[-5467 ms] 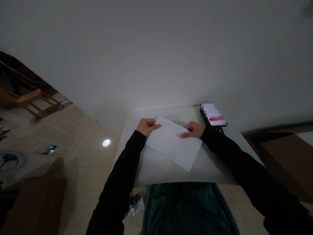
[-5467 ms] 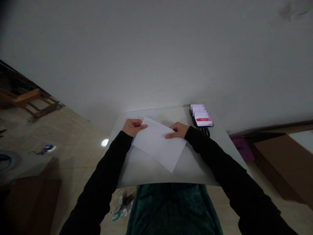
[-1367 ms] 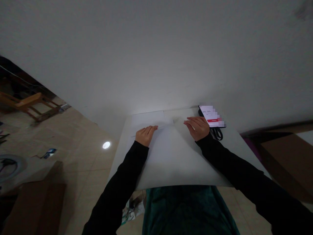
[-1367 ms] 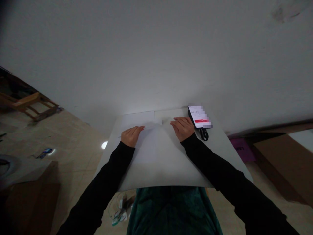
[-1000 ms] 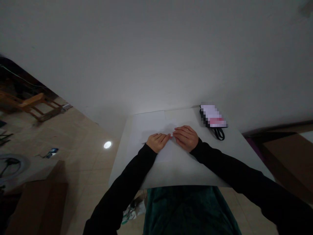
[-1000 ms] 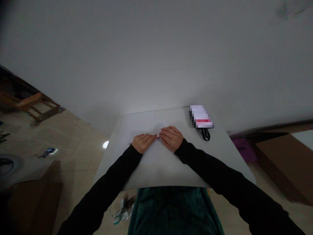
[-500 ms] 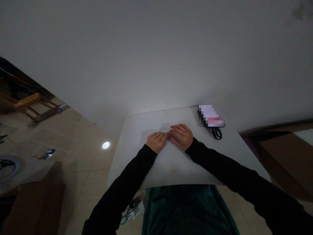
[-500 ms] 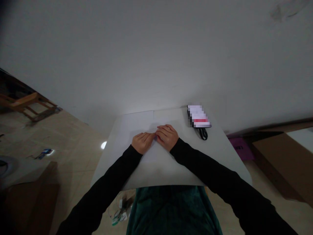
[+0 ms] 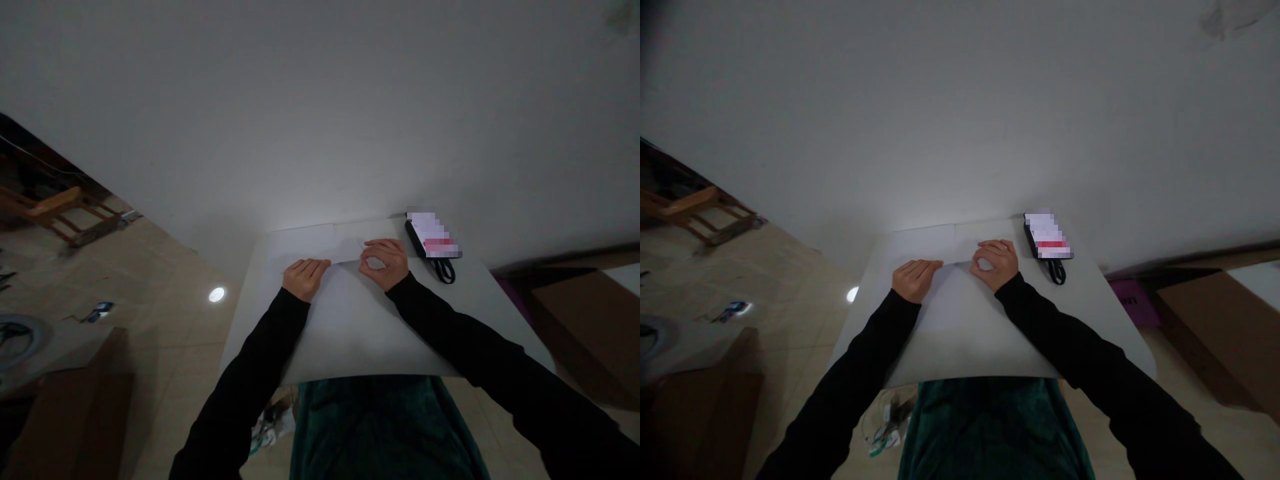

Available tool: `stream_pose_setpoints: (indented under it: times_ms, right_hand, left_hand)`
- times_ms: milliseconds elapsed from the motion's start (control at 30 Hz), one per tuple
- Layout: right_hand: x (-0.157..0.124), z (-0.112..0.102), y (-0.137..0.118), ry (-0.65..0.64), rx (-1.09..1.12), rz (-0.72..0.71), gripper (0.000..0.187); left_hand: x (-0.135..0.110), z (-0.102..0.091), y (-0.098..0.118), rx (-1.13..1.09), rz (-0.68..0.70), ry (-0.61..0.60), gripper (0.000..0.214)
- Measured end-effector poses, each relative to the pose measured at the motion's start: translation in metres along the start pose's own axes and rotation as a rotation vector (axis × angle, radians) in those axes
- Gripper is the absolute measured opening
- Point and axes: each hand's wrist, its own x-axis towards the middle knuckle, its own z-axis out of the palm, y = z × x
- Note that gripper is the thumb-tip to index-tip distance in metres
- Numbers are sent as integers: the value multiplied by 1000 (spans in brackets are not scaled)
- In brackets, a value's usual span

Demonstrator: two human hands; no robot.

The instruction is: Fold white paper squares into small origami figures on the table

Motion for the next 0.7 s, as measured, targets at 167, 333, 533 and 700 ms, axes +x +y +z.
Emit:
stream_pose_setpoints:
  times_ms: [167, 333, 533, 700]
  right_hand:
    - [7, -13, 30, 216, 2, 193, 5]
    - [10, -11, 9, 118, 6, -55, 17]
    - [5, 2, -18, -11, -50, -266, 13]
    - [2, 4, -24, 0, -132, -312, 14]
  left_hand:
    - [-9, -5, -20, 53, -128, 61, 11]
    - [-10, -1, -15, -23, -115, 32, 14]
    - [-4, 0, 2, -188, -93, 5, 28]
    - [5, 1, 14, -228, -93, 12, 17]
